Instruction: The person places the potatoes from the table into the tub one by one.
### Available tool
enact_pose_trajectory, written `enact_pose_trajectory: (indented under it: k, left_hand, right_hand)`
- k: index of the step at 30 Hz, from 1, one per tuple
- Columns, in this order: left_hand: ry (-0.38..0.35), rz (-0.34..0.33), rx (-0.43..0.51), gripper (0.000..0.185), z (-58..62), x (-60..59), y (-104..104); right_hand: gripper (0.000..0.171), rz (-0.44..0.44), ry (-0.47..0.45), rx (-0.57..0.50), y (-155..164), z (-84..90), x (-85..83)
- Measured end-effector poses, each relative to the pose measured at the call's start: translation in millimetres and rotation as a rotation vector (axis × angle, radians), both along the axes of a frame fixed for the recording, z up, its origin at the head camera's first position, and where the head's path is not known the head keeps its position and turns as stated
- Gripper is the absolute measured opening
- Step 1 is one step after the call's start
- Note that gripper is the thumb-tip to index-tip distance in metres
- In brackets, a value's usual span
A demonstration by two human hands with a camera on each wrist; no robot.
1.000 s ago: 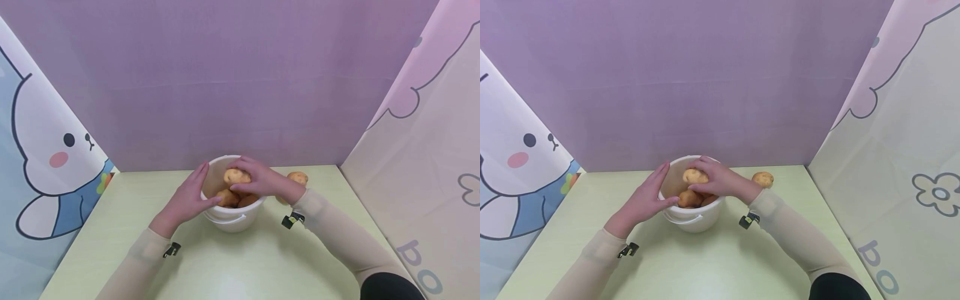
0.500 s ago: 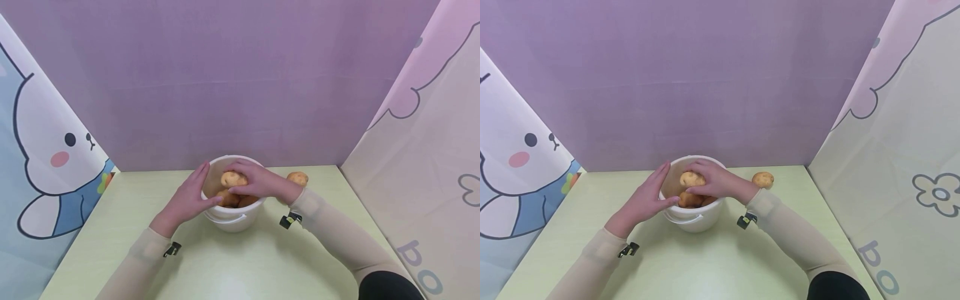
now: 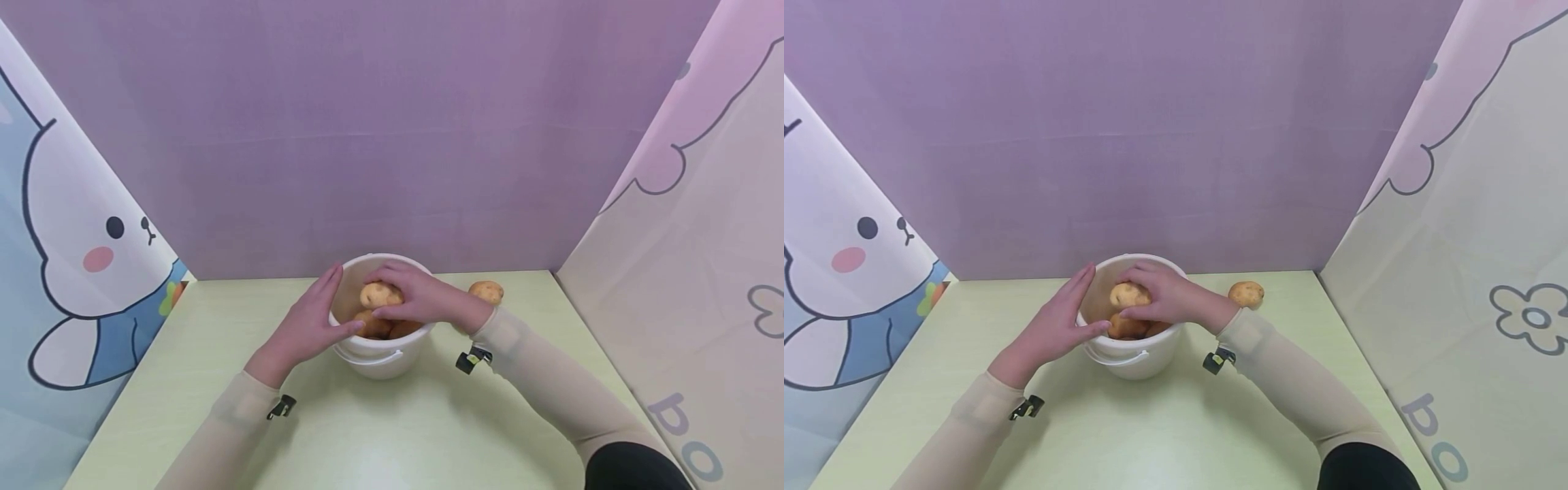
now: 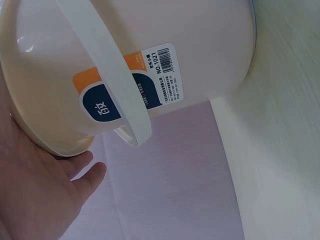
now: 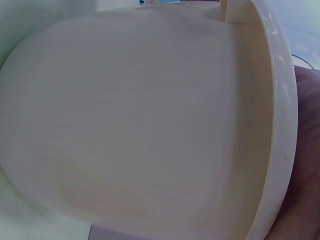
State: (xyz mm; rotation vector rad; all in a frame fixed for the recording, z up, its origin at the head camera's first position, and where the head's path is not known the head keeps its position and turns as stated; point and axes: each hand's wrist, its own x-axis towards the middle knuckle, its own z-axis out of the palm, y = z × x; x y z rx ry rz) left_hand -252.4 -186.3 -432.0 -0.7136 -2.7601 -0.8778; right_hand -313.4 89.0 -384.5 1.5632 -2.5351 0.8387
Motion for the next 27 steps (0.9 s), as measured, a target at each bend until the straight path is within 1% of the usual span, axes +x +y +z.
enact_pose_trajectory:
  k: [11,14,17,21,27]
  left_hand:
    - [0.004,0.013,0.003,0.118,-5.4,-3.7,-0.7]
    - [0.003,0.013,0.007,0.118,-6.1,-4.3,-0.6]
    - [0.001,0.013,0.014,0.118,-6.1,-4.5,-0.4]
    - [0.011,0.013,0.013,0.116,-6.6,-5.0,-0.6]
    - [0.021,0.005,0.031,0.115,-4.1,-1.9,-0.9]
  right_hand:
    - [0.055,0.01,-0.007,0.026,0.2,-0.6,-1.2]
    - [0.051,0.001,-0.02,0.013,1.6,-0.5,-1.3]
    - [0.047,-0.007,-0.063,-0.019,5.1,0.1,-0.7]
    - [0.041,-0.041,-0.103,-0.065,13.8,1.2,-0.3]
    - [0.035,-0.128,-0.077,-0.099,29.4,3.9,2.6]
